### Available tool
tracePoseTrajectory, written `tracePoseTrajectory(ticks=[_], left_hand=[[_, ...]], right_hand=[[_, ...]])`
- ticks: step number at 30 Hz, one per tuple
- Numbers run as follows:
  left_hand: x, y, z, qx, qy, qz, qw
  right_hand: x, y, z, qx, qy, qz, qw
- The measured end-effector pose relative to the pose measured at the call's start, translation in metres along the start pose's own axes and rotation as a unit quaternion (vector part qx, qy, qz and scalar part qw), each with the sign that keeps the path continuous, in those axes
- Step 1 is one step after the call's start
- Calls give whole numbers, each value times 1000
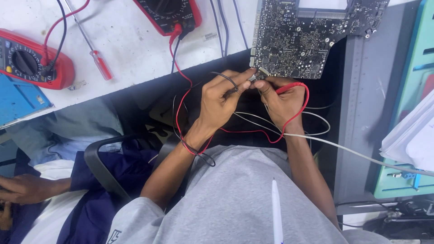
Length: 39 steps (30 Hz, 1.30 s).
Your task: The person uses a multimeter to test points on a circuit board. They hold the board with one hand and touch various components with the probes. The person also tests a small cylindrical component connected to the board.
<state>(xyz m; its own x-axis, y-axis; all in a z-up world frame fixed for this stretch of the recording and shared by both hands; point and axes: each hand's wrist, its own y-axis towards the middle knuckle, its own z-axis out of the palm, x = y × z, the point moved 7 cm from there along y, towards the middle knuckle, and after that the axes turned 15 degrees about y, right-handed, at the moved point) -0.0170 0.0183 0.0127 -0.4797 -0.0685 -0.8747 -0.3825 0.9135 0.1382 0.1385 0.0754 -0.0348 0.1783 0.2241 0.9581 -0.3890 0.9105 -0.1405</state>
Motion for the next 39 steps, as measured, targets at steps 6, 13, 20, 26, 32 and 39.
tracePoseTrajectory(ticks=[6,13,20,26,32,39], left_hand=[[0,3,-2,7,-31,4,999],[-7,4,-8,-12,-23,15,1000],[-14,2,-10,-19,45,60,997],[-13,-1,-8,-5,74,72,995],[-12,2,-4,10,34,53,998],[-10,6,-8,29,74,99,992]], right_hand=[[-2,1,2,-1,92,37,995],[-23,0,-3,-27,131,43,990],[-37,-4,-12,-60,107,37,992],[10,5,5,-23,-80,-38,996],[-9,-1,-5,-38,-22,56,997],[1,-1,-2,8,25,123,992]])
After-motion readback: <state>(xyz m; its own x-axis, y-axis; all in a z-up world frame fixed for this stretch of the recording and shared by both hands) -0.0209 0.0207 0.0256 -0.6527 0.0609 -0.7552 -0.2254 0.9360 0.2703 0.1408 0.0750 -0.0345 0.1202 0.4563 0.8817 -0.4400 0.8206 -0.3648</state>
